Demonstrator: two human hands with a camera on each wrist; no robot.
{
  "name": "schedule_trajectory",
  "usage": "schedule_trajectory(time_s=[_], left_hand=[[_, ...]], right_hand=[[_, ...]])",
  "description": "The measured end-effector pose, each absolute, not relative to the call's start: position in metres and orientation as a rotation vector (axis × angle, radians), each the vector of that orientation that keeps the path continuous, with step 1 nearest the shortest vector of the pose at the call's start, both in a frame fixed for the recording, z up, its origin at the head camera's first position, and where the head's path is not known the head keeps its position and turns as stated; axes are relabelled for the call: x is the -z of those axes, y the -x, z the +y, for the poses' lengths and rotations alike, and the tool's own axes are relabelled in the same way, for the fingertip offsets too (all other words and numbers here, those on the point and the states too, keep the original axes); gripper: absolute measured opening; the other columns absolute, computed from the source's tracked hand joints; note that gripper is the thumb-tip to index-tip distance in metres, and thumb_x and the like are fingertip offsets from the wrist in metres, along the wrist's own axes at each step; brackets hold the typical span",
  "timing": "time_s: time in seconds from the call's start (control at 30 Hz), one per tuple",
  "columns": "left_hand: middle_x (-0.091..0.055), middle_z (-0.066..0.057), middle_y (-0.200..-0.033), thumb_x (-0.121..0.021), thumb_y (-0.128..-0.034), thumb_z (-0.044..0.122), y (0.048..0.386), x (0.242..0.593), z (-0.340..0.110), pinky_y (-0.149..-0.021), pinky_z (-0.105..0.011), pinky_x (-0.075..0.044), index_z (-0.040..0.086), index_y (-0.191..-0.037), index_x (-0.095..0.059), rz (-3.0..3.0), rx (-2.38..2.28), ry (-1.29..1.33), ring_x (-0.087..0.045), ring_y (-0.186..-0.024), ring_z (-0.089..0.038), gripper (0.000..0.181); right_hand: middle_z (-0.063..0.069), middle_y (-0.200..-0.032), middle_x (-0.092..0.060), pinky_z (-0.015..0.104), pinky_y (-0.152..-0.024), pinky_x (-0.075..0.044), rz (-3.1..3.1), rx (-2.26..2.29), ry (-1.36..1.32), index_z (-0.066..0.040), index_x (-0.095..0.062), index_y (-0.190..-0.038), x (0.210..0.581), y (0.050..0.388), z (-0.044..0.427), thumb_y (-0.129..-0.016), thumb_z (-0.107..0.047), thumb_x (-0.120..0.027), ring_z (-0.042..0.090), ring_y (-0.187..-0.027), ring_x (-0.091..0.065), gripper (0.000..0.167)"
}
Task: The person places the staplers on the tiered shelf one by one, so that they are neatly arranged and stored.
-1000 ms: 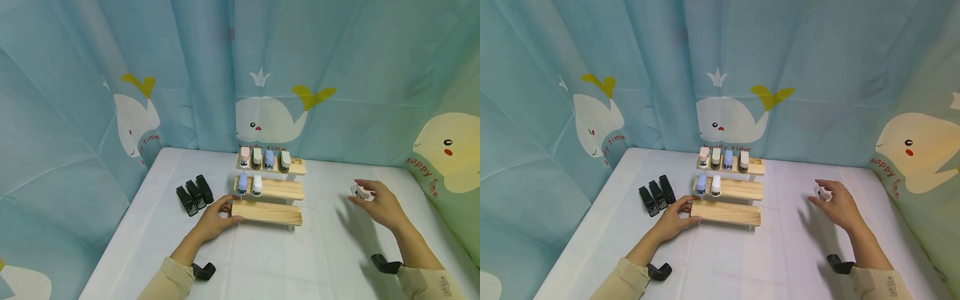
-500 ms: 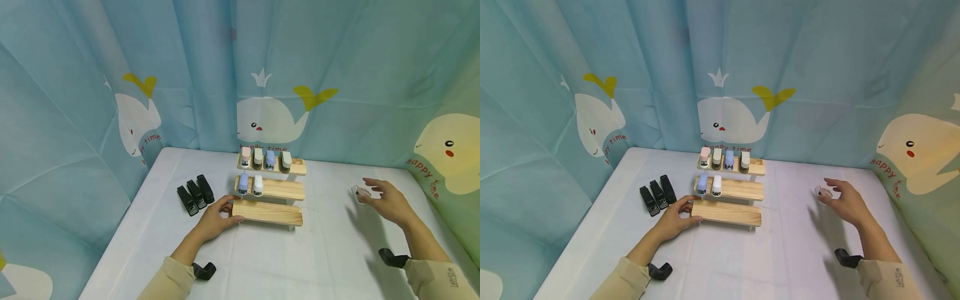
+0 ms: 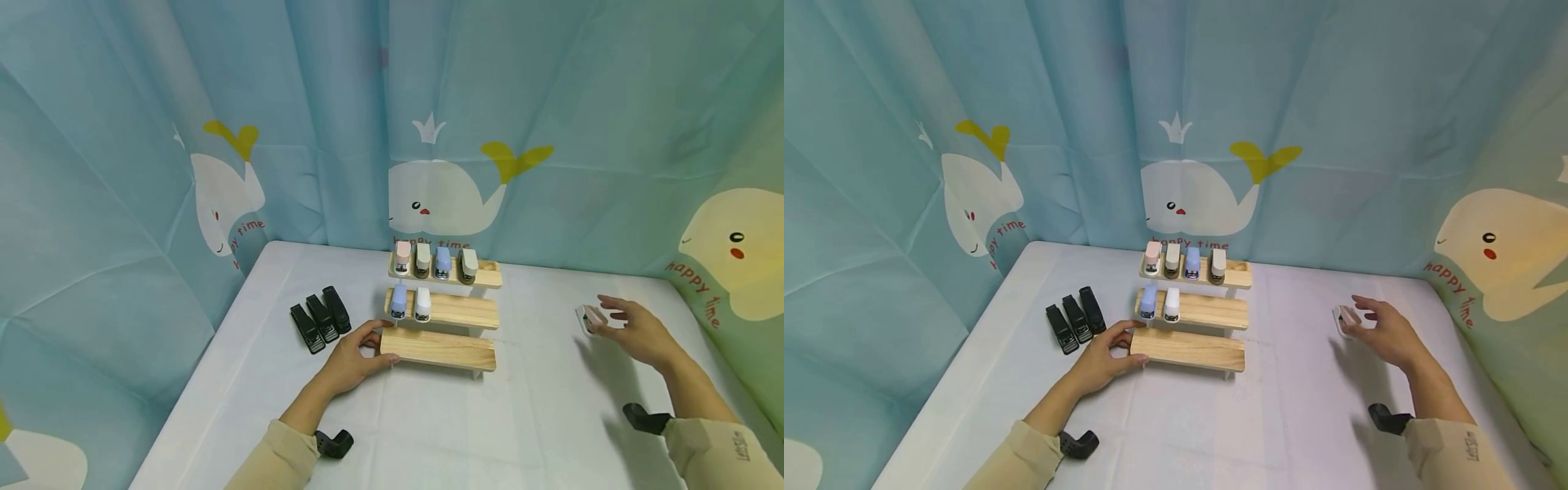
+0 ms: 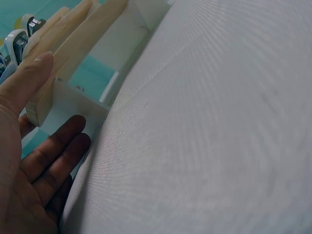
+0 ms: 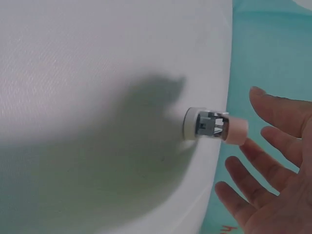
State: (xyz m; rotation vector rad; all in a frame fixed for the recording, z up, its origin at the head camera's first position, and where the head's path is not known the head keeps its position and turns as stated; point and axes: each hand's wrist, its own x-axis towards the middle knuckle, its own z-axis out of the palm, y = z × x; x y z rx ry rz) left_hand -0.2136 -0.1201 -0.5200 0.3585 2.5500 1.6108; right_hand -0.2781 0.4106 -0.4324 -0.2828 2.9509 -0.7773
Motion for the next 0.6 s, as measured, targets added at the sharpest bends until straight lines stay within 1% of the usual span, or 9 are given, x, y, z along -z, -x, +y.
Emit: schedule_trajectory(time_s=[0.07,0.13,0.23,0.33,0.4,0.5,0.6], left_hand=[[-0.071,0.012,-0.107,-0.082,-0.0848,0.054,0.214,0.520,-0.120,-0.097,-0.042,-0.047,0.043,-0.140,-0.055,2.548,-1.610,-0.352,-0.065,-0.106,-0.011,0.062],[-0.072,0.012,-0.107,-0.082,-0.0849,0.054,0.214,0.520,-0.120,-0.098,-0.042,-0.047,0.044,-0.140,-0.055,2.548,-1.607,-0.347,-0.065,-0.106,-0.011,0.062],[-0.072,0.011,-0.108,-0.082,-0.0850,0.053,0.213,0.519,-0.120,-0.098,-0.043,-0.047,0.043,-0.140,-0.055,2.548,-1.608,-0.346,-0.065,-0.108,-0.012,0.062],[-0.072,0.011,-0.108,-0.082,-0.0851,0.054,0.213,0.518,-0.120,-0.098,-0.043,-0.047,0.043,-0.140,-0.056,2.552,-1.607,-0.345,-0.065,-0.108,-0.011,0.062],[-0.072,0.012,-0.107,-0.082,-0.0851,0.054,0.212,0.518,-0.120,-0.098,-0.043,-0.047,0.043,-0.140,-0.056,2.550,-1.609,-0.345,-0.065,-0.108,-0.011,0.062],[-0.072,0.012,-0.107,-0.082,-0.0850,0.054,0.213,0.519,-0.120,-0.098,-0.042,-0.047,0.044,-0.140,-0.055,2.552,-1.609,-0.345,-0.065,-0.107,-0.010,0.062],[-0.072,0.012,-0.108,-0.082,-0.0855,0.054,0.213,0.520,-0.120,-0.097,-0.042,-0.047,0.043,-0.141,-0.055,2.553,-1.606,-0.349,-0.065,-0.107,-0.010,0.062]], right_hand=[[0.041,-0.148,-0.042,0.069,-0.089,-0.045,2.940,0.771,0.281,0.012,-0.038,-0.152,0.435,0.280,0.413,-0.100,-0.022,-0.069,0.063,-0.126,-0.047,0.070],[0.041,-0.147,-0.044,0.063,-0.087,-0.048,2.942,0.754,0.276,0.012,-0.038,-0.151,0.437,0.282,0.414,-0.099,-0.022,-0.070,0.062,-0.125,-0.049,0.070],[0.041,-0.147,-0.044,0.049,-0.081,-0.052,2.928,0.742,0.255,0.013,-0.036,-0.152,0.439,0.284,0.415,-0.099,-0.023,-0.070,0.061,-0.124,-0.052,0.072],[0.042,-0.147,-0.042,0.035,-0.076,-0.050,2.907,0.753,0.227,0.013,-0.034,-0.153,0.440,0.285,0.415,-0.100,-0.024,-0.069,0.061,-0.123,-0.053,0.074],[0.043,-0.146,-0.041,0.029,-0.073,-0.049,2.890,0.767,0.216,0.014,-0.032,-0.153,0.441,0.286,0.415,-0.101,-0.024,-0.069,0.061,-0.123,-0.054,0.075],[0.044,-0.145,-0.041,0.024,-0.070,-0.048,2.882,0.776,0.219,0.015,-0.030,-0.153,0.443,0.287,0.416,-0.101,-0.023,-0.068,0.061,-0.122,-0.055,0.075],[0.045,-0.144,-0.042,0.025,-0.071,-0.048,2.882,0.772,0.220,0.016,-0.028,-0.153,0.446,0.288,0.417,-0.101,-0.024,-0.069,0.061,-0.121,-0.055,0.077]])
